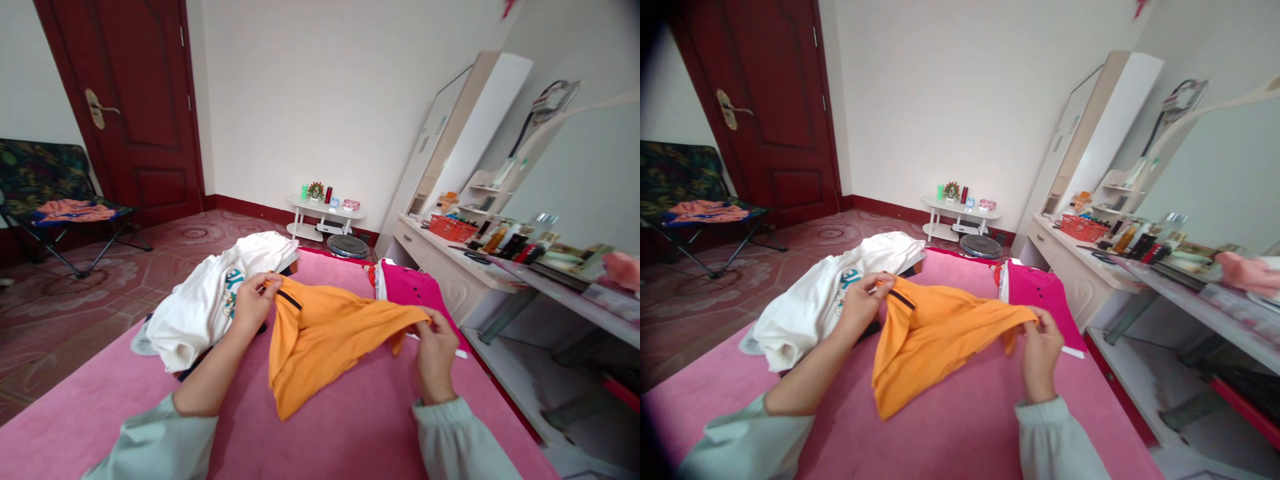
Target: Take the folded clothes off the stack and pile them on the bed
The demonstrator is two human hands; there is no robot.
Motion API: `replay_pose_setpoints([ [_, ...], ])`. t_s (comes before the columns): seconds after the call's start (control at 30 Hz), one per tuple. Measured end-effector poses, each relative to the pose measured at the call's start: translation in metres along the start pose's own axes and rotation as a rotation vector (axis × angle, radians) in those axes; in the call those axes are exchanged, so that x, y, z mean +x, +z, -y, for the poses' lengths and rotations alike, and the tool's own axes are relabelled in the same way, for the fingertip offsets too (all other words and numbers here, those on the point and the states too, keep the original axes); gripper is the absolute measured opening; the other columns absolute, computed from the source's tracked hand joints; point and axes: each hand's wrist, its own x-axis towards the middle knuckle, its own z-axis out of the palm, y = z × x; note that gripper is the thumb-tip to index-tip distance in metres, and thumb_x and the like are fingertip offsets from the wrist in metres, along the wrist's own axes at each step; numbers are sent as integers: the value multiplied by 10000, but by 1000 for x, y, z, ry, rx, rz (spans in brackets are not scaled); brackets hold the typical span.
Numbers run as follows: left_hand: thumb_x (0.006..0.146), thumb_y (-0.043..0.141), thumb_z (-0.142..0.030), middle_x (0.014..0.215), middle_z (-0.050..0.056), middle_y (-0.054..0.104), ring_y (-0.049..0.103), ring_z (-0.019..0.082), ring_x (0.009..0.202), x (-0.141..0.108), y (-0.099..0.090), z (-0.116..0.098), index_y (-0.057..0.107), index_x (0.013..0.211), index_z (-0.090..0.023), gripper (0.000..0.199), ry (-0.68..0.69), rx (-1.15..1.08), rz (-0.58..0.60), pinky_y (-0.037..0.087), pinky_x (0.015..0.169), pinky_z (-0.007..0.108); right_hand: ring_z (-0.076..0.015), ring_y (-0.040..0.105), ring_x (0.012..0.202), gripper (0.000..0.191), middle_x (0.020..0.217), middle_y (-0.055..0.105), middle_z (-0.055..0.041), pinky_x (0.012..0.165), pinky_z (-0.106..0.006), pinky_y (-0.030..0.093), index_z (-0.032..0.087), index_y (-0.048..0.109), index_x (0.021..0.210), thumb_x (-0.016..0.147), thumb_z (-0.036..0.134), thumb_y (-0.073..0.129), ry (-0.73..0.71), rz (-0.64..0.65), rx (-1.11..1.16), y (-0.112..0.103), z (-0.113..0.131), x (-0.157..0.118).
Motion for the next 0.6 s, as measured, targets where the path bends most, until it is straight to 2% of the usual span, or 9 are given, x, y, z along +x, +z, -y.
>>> replay_pose_setpoints([
  [0.07,771,599,-343,913,58,695,632,194,872,11,-15,0,685,895,-150,245,0,-37,-243,487,794,293,-104,537,649,166,752,587,36,643,-237,455,180,619,827,671,236,633,-65,-277,169,-11,5,15],
  [0.13,785,589,-348,933,65,686,633,194,868,19,-28,0,677,956,-143,282,12,-35,-354,494,792,300,-105,545,670,167,756,582,37,693,-259,465,178,609,815,656,227,626,-89,-374,209,-21,1,26],
  [0.23,809,544,-307,983,79,658,615,212,920,21,-39,1,691,974,-149,271,71,170,-339,484,849,343,-167,581,766,225,819,623,-20,749,-338,481,163,632,845,647,267,604,-15,-129,-56,-31,-8,33],
  [0.33,777,561,-252,1179,115,566,508,280,1133,15,-34,-3,705,996,-165,276,202,488,-268,379,1005,434,-255,538,1044,329,1056,606,-104,879,-419,434,159,648,945,649,226,522,-176,-20,-478,-30,-4,29],
  [0.4,772,562,-228,1240,115,529,461,295,1190,5,-21,-10,698,1027,-178,293,294,550,-165,331,1043,452,-264,482,1148,387,1182,555,-113,897,-410,416,178,634,1023,672,197,471,-340,22,-616,-22,7,20],
  [0.43,787,547,-221,1214,107,553,486,278,1165,-2,-11,-16,693,1038,-183,293,319,518,-69,349,1030,433,-255,506,1119,372,1171,566,-109,863,-387,431,184,632,1023,693,200,462,-354,128,-624,-17,14,15],
  [0.5,828,513,-228,1061,79,644,586,220,1002,-19,9,-28,690,1034,-187,275,297,372,213,438,922,355,-213,591,906,285,1005,637,-83,723,-317,455,185,642,960,723,242,495,-236,499,-594,-4,25,-1],
  [0.57,850,515,-278,893,49,697,630,179,802,-40,28,-39,703,992,-185,254,218,224,537,481,766,290,-163,579,688,190,790,651,-28,601,-261,411,190,652,847,687,269,586,-80,897,-647,8,29,-19],
  [0.6,844,534,-303,848,41,707,630,173,747,-49,36,-43,715,959,-189,243,180,174,678,478,715,279,-144,554,628,161,721,637,-4,565,-243,374,193,649,799,654,259,628,-38,1029,-715,13,29,-28],
])
